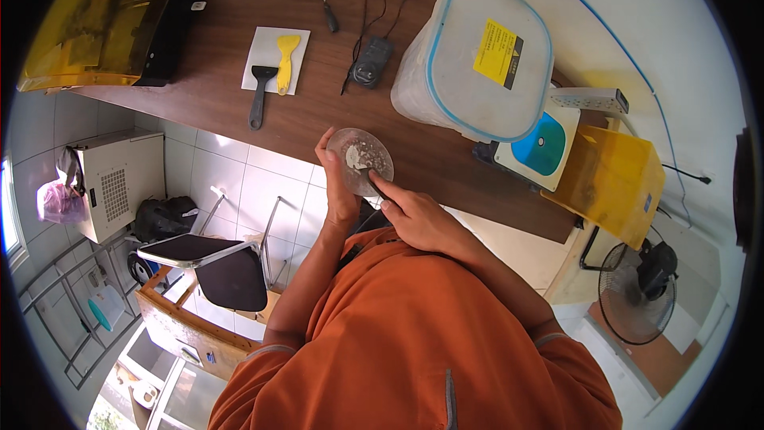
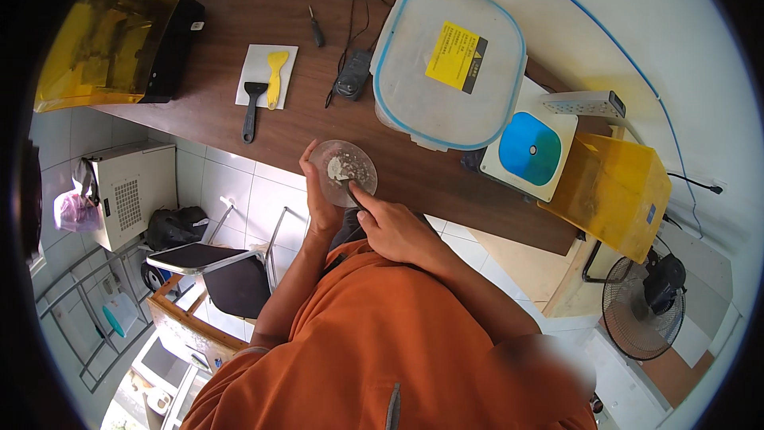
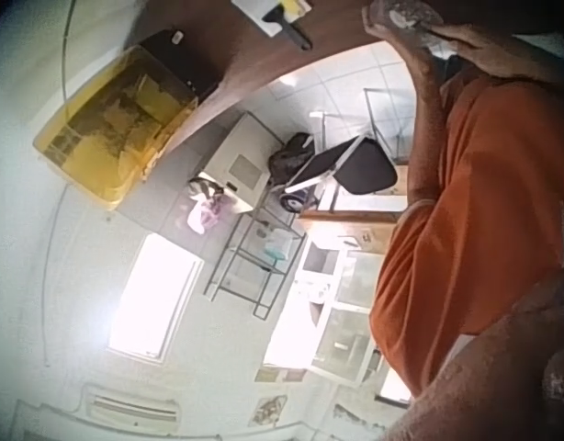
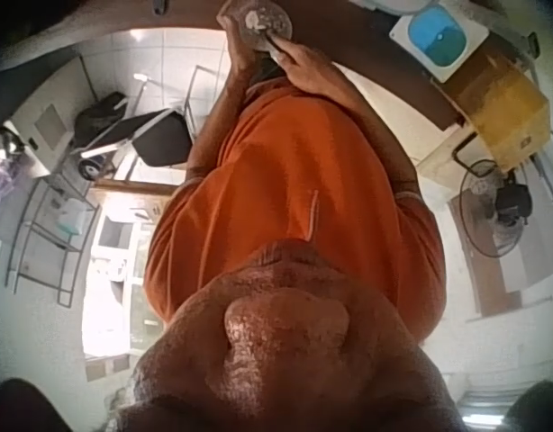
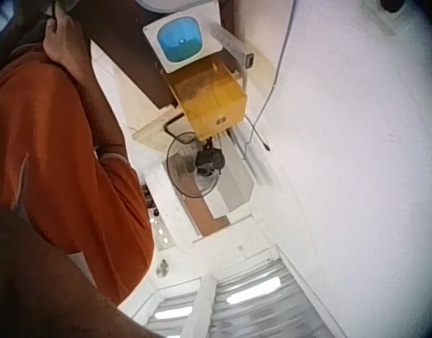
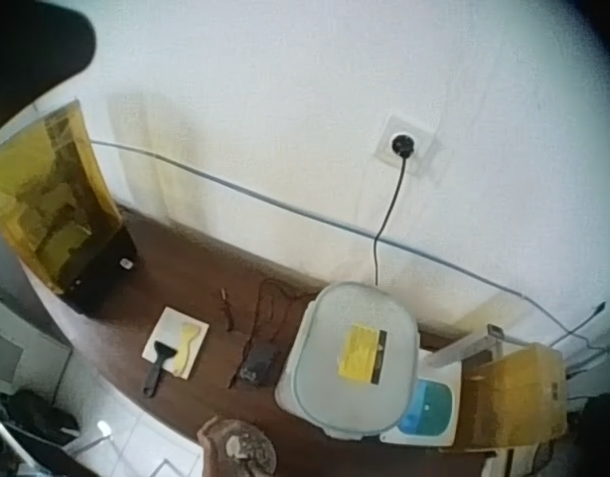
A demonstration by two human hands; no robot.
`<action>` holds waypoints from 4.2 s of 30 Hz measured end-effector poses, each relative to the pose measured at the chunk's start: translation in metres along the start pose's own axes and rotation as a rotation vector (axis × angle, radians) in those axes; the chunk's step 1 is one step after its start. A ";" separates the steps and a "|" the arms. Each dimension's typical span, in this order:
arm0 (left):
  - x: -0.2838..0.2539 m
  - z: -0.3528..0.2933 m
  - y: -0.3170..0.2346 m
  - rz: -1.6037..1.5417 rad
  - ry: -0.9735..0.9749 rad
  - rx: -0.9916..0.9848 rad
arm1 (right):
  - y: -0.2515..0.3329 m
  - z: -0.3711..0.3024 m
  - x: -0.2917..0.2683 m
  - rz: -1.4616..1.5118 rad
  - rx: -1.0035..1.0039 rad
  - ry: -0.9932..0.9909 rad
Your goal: The recorder is cleaning and processing 3D printed dental models using a wash station and manual inspection.
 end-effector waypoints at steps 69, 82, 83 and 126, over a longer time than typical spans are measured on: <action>0.074 -0.083 0.020 -0.658 -0.528 -0.813 | 0.016 -0.062 -0.034 -0.512 0.283 0.290; 0.069 -0.086 0.034 -0.629 -0.558 -0.764 | 0.006 -0.067 -0.024 -0.461 0.209 0.198; 0.069 -0.086 0.034 -0.628 -0.557 -0.764 | 0.004 -0.067 -0.023 -0.460 0.209 0.197; -0.011 -0.002 0.017 -0.075 -0.209 -0.329 | -0.015 0.029 0.013 -0.480 0.088 -0.256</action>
Point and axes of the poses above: each hand's wrist, its own z-axis towards the middle knuckle, its own x-axis out of the palm, y = z × x, the point moved 3 cm from there along z, towards the middle knuckle, and after that the axes turned 6 degrees about x, right-handed, at the moved point
